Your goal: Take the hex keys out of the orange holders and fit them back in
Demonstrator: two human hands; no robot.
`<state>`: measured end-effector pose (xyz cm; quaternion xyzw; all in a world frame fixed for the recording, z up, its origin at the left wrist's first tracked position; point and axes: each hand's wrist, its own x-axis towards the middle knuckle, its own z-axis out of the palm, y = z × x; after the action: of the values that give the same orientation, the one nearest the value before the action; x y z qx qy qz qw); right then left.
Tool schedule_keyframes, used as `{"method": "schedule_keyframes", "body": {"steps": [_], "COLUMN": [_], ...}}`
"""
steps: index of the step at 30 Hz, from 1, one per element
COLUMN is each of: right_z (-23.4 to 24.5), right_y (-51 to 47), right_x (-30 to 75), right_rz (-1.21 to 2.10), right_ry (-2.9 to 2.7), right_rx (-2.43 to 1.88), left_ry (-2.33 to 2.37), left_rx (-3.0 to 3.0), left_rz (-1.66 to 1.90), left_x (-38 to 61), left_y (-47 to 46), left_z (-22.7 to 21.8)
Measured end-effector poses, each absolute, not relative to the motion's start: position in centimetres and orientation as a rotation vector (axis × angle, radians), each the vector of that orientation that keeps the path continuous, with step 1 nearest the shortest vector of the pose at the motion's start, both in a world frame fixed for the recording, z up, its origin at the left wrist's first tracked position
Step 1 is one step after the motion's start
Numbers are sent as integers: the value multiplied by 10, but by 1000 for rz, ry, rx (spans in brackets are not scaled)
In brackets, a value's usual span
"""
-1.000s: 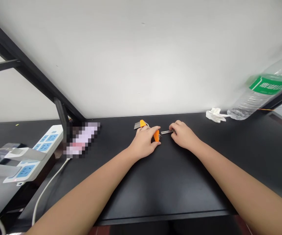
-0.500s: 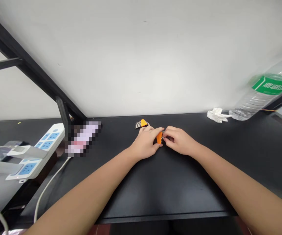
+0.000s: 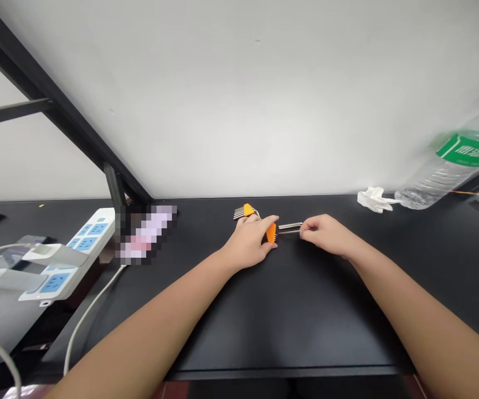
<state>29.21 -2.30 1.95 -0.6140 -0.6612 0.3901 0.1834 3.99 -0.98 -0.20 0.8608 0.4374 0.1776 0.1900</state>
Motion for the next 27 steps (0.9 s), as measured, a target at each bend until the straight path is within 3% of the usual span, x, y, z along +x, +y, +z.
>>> {"method": "schedule_keyframes", "body": {"steps": [11,17,27], "right_z": [13,1,-11], "right_y": [-19,-18,-13], "right_x": [293,292,286], "right_rz": [727,358,361], "right_ry": [-2028,-2098,-2215], "right_rx": [-1898,-1776,-1698], "left_ry": [1239,1241,1239], "left_rx": [2430,2439,2423], "left_rz": [488,508,517], "left_x": [41,42,43], "left_y": [-10,-10,-10], "left_z": [-1,-2,-3]}}
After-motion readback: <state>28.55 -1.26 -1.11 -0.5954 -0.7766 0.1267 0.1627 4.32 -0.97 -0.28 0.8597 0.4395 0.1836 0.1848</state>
